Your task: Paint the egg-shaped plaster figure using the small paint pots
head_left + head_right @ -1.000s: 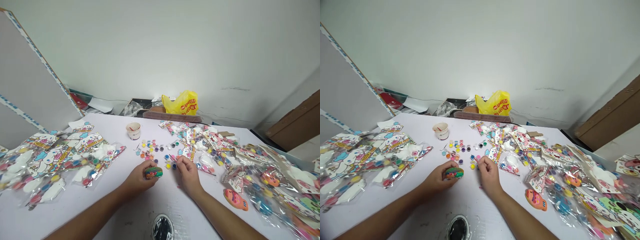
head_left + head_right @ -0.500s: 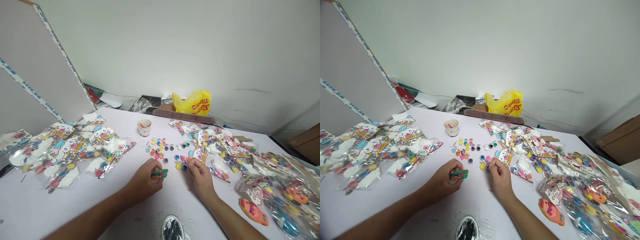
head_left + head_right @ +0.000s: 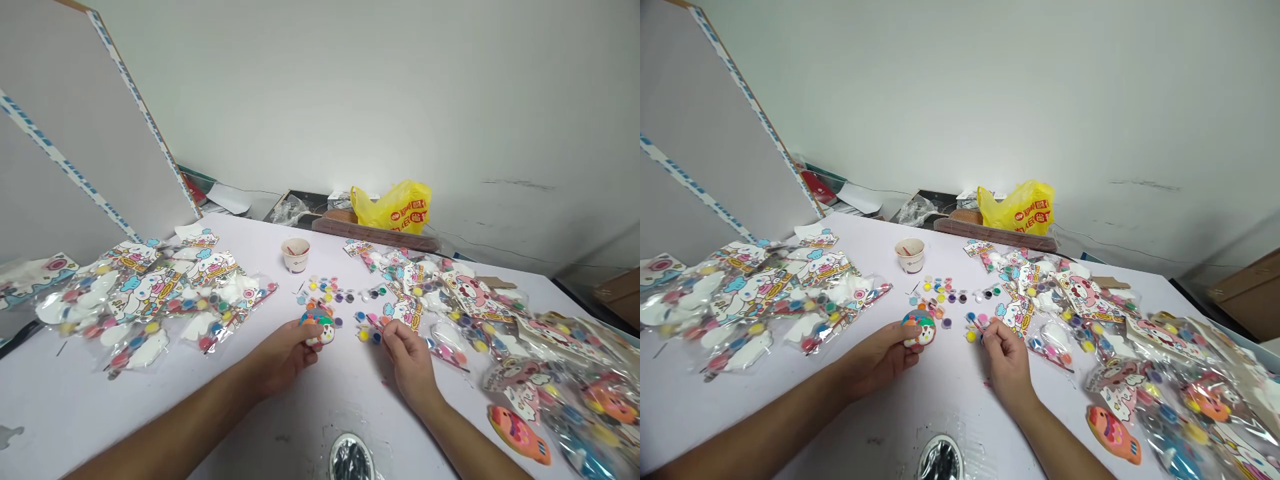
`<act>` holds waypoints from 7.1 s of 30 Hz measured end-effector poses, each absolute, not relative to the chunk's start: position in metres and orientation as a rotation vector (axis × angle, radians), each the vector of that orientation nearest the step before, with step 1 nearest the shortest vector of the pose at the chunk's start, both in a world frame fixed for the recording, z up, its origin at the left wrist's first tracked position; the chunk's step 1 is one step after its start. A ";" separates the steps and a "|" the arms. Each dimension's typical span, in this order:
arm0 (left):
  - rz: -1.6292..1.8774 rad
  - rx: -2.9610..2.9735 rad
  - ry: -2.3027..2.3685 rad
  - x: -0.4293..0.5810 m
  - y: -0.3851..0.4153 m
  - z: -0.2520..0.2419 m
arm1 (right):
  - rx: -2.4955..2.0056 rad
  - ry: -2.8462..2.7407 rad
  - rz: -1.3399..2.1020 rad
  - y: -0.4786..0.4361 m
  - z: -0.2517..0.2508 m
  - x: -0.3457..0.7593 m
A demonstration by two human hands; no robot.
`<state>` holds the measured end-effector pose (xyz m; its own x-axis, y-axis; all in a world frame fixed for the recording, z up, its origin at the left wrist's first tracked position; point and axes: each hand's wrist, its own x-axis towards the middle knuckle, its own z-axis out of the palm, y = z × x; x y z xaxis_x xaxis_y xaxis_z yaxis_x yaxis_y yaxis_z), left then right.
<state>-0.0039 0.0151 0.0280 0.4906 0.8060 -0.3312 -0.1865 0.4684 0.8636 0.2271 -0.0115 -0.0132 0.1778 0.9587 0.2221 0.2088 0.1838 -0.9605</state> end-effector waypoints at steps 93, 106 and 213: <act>0.177 1.909 1.074 0.005 -0.013 0.039 | -1.256 -1.301 0.824 -0.011 -0.008 0.222; 0.232 1.907 1.063 0.003 -0.009 0.033 | -1.260 -1.301 0.606 -0.012 -0.004 0.223; 0.266 1.906 1.050 -0.001 0.005 0.023 | -2.100 -2.180 0.231 0.065 0.080 0.278</act>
<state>-0.0005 0.0049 0.0235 0.6136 0.7577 -0.2222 0.5602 -0.2195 0.7987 0.2784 0.0650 0.0798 -0.0400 0.9988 -0.0289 0.9826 0.0340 -0.1824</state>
